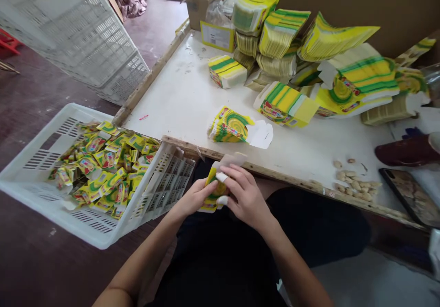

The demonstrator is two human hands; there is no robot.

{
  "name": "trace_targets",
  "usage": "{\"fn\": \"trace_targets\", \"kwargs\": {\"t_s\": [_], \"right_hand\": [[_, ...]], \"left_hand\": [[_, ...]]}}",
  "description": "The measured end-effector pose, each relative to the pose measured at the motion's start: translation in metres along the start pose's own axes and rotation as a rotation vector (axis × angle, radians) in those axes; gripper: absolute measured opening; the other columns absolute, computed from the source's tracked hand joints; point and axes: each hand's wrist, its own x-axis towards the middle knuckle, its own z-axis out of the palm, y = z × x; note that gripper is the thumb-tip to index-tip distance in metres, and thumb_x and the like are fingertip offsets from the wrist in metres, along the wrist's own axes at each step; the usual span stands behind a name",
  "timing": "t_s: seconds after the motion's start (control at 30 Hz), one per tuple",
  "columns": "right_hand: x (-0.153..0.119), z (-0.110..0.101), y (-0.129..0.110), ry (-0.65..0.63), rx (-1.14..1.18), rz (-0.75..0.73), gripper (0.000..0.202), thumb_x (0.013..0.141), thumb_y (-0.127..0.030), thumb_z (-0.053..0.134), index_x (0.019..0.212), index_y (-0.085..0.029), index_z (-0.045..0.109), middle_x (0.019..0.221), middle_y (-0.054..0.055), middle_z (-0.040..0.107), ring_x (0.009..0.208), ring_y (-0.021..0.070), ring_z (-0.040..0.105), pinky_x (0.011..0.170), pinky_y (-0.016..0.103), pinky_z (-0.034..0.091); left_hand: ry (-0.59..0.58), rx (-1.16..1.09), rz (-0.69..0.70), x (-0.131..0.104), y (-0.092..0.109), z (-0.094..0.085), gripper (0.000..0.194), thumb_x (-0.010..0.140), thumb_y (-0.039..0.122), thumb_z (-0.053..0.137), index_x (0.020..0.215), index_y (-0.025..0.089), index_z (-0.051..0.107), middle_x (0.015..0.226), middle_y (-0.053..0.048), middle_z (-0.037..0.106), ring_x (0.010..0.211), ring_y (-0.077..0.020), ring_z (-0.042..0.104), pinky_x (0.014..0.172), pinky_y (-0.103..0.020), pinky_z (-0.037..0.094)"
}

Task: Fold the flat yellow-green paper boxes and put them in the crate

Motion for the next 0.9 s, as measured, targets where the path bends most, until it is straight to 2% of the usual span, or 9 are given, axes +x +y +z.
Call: {"fn": "trace_targets", "kwargs": {"t_s": [0.1,0.23,0.33,0.43,0.57,0.63,0.73,0.83,0.9], "right_hand": [[0.008,-0.015,0.000,-0.128,-0.125,-0.096,0.030,0.089,-0.013,0.053,0.118,-0.019,0.059,0.136,0.013,0.057,0.136,0.0312,0.041,0.109,0.053,0.039],[0.019,-0.029,0.003,-0.090,-0.231,-0.170,0.024,0.094,-0.010,0.048,0.109,-0.022,0.064,0.127,0.010,0.064,0.128,0.0256,0.051,0.110,0.051,0.038],[0.030,-0.035,0.006,-0.115,-0.145,-0.247,0.021,0.097,-0.016,0.046,0.108,-0.018,0.064,0.118,0.011,0.067,0.117,0.0228,0.059,0.105,0.044,0.046],[0.042,-0.039,0.005,-0.168,-0.140,-0.259,0.024,0.095,-0.017,0.046,0.110,-0.012,0.064,0.121,0.016,0.064,0.117,0.0263,0.057,0.101,0.043,0.049],[0.055,-0.040,0.007,-0.073,-0.209,-0.273,0.025,0.098,-0.013,0.043,0.107,-0.015,0.067,0.102,0.011,0.069,0.100,0.0213,0.061,0.087,0.036,0.052],[0.062,-0.041,0.012,0.019,-0.259,-0.266,0.025,0.099,-0.015,0.045,0.103,-0.017,0.069,0.093,0.008,0.068,0.091,0.0192,0.061,0.080,0.033,0.050],[0.075,-0.040,0.026,0.149,-0.394,-0.197,0.024,0.099,-0.015,0.047,0.104,-0.017,0.070,0.092,0.008,0.067,0.087,0.0194,0.059,0.076,0.032,0.046],[0.088,-0.033,0.044,0.191,-0.575,-0.011,0.026,0.097,-0.014,0.047,0.109,-0.019,0.070,0.093,0.009,0.066,0.083,0.0213,0.055,0.072,0.033,0.041],[0.093,-0.027,0.052,0.113,-0.650,0.144,0.027,0.094,-0.011,0.048,0.108,-0.018,0.070,0.093,0.010,0.065,0.081,0.0228,0.054,0.071,0.034,0.039]], "left_hand": [[-0.130,0.110,-0.081,0.000,0.010,-0.008,0.049,0.073,0.061,0.068,0.084,0.014,0.069,0.078,-0.004,0.070,0.070,-0.0153,0.063,0.064,-0.023,0.049],[-0.299,0.139,-0.143,0.004,0.029,-0.014,0.040,0.075,0.052,0.070,0.088,0.014,0.070,0.083,-0.005,0.072,0.073,-0.0163,0.065,0.066,-0.023,0.050],[-0.311,0.080,-0.172,0.007,0.043,-0.018,0.035,0.074,0.047,0.071,0.088,0.014,0.070,0.080,-0.003,0.072,0.068,-0.0158,0.065,0.063,-0.023,0.049],[-0.297,0.046,-0.191,0.013,0.054,-0.024,0.036,0.071,0.047,0.073,0.086,0.014,0.070,0.075,-0.002,0.071,0.062,-0.0142,0.064,0.060,-0.022,0.049],[-0.343,0.079,-0.183,0.028,0.074,-0.027,0.041,0.066,0.048,0.077,0.086,0.014,0.068,0.075,-0.003,0.071,0.061,-0.0138,0.064,0.059,-0.022,0.049],[-0.305,0.131,-0.097,0.038,0.090,-0.026,0.041,0.068,0.051,0.073,0.084,0.014,0.065,0.071,-0.001,0.068,0.059,-0.0125,0.061,0.056,-0.021,0.047],[-0.212,0.340,0.128,0.058,0.125,-0.026,0.043,0.074,0.055,0.065,0.091,0.015,0.063,0.071,-0.001,0.064,0.059,-0.0120,0.059,0.054,-0.022,0.046],[-0.070,0.696,0.450,0.082,0.159,-0.029,0.051,0.078,0.056,0.061,0.107,0.014,0.061,0.089,-0.006,0.067,0.080,-0.0181,0.063,0.069,-0.029,0.050],[-0.024,0.934,0.644,0.098,0.172,-0.029,0.061,0.073,0.056,0.066,0.117,0.015,0.057,0.111,-0.012,0.065,0.103,-0.0249,0.061,0.086,-0.037,0.049]]}}
